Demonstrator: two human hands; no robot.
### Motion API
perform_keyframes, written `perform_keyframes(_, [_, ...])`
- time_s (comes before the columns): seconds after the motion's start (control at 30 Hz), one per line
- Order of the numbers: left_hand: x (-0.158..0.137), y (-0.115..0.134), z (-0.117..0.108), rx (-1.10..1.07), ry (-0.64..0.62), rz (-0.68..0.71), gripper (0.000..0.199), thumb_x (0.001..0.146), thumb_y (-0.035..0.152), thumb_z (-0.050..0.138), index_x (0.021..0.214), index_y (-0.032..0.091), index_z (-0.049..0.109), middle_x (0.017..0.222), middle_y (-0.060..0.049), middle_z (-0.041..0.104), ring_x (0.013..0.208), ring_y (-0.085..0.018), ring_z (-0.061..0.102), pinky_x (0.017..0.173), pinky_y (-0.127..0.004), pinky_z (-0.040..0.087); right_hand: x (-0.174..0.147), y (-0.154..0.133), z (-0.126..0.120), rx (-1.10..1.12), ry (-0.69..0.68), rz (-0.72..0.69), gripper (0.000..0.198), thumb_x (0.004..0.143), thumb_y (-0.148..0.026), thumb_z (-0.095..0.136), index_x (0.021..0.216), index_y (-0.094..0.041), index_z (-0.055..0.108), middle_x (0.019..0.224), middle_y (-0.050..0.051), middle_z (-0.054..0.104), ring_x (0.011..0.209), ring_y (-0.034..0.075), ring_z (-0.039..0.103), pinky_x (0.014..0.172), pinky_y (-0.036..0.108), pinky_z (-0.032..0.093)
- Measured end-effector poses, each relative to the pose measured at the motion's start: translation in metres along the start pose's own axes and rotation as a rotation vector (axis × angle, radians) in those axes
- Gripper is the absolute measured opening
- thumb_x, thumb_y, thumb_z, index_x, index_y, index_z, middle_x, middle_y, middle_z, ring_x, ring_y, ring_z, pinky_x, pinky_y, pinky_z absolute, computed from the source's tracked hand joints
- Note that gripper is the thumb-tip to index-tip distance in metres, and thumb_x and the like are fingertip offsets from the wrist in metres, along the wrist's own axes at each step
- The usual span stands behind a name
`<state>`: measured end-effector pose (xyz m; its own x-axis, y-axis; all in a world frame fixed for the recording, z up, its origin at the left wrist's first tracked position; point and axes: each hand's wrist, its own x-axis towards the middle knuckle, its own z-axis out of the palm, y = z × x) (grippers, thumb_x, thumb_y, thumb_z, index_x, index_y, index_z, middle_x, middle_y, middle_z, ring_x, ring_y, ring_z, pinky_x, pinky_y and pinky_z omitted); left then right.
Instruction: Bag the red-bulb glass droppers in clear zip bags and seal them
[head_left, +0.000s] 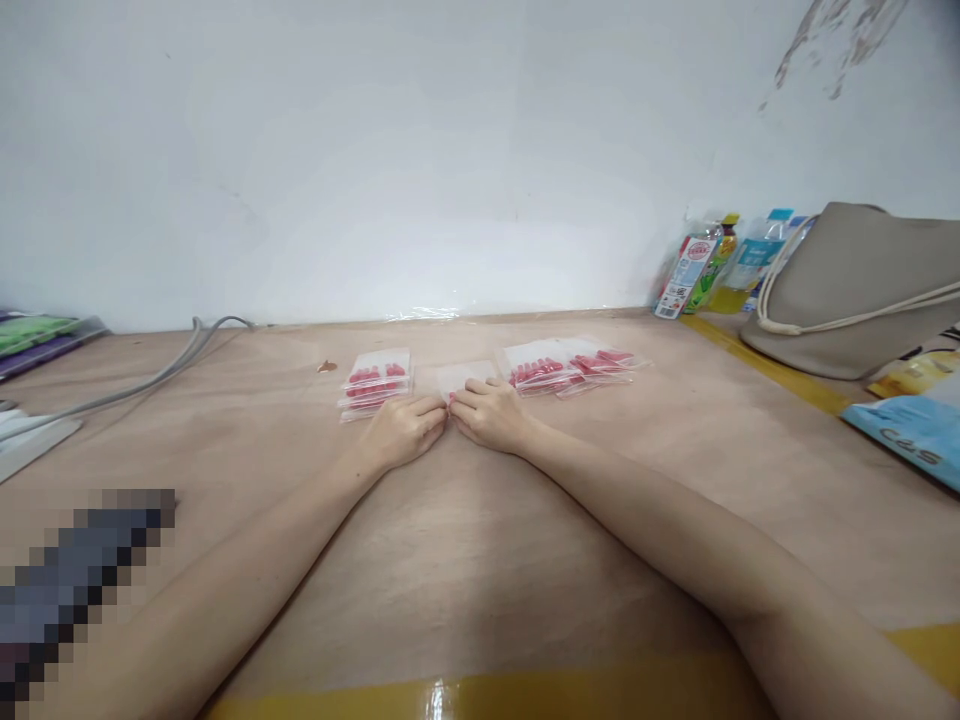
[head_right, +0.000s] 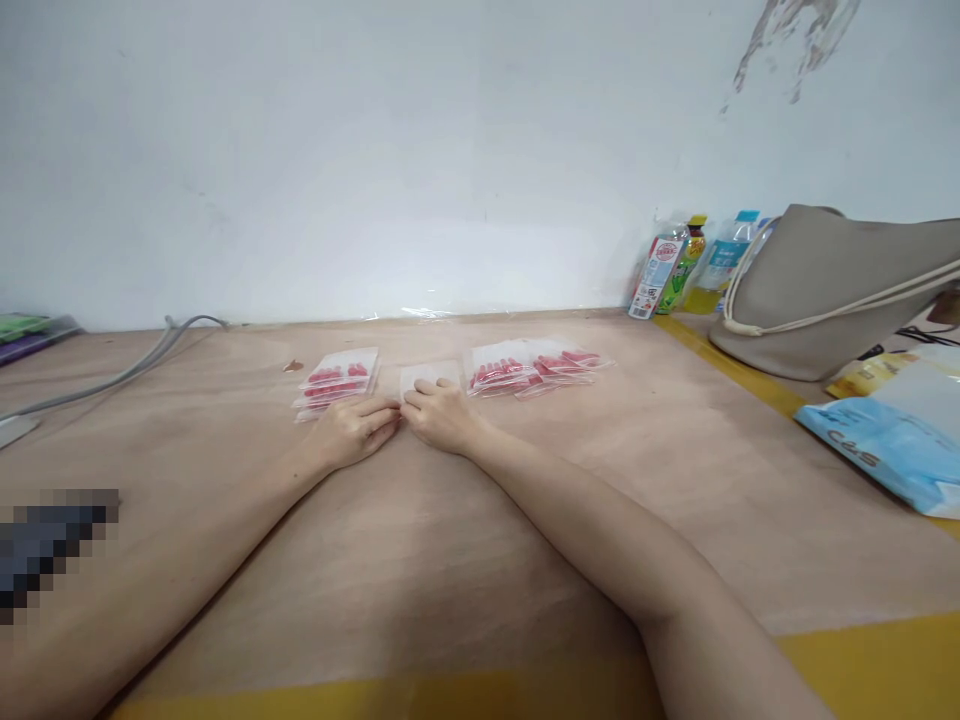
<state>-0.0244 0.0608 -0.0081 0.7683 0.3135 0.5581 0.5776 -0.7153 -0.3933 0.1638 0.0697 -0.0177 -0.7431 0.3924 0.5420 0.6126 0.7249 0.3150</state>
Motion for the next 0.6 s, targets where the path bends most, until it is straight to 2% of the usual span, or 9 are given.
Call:
perform_keyframes(0.23, [0.000,-0.001,-0.001,-0.107,0.003,-0.009,0.026,0.090,0.019,0.041,0.074,0.019,0.061,0.078,-0.004,0.066,0.069,-0.014,0.062,0.065,-0.029,0.048,-0.011,0.008,-0.007,-0.068,0.019,-0.033,0.029,0.092,-0.015,0.036,0.077,-0.015,0.060,0.080,0.007,0.063,0.078,0.016,0.047,0.062,0.031,0.024])
perform_keyframes(0.47, [-0.001,-0.003,-0.001,-0.100,0.019,0.007,0.024,0.088,0.018,0.042,0.075,0.018,0.061,0.082,-0.004,0.068,0.071,-0.015,0.062,0.065,-0.029,0.049,-0.043,0.030,-0.021,-0.046,0.009,0.048,0.033,0.092,-0.018,0.034,0.073,-0.016,0.061,0.072,0.007,0.062,0.072,0.015,0.048,0.061,0.031,0.024])
perform_keyframes(0.6, [-0.003,-0.004,0.000,-0.141,0.024,-0.004,0.024,0.088,0.018,0.042,0.074,0.018,0.061,0.081,-0.005,0.067,0.072,-0.016,0.062,0.066,-0.029,0.049,-0.055,0.038,-0.025,-0.044,0.013,0.087,0.034,0.093,-0.022,0.034,0.077,-0.017,0.063,0.077,0.007,0.064,0.075,0.016,0.050,0.063,0.030,0.027])
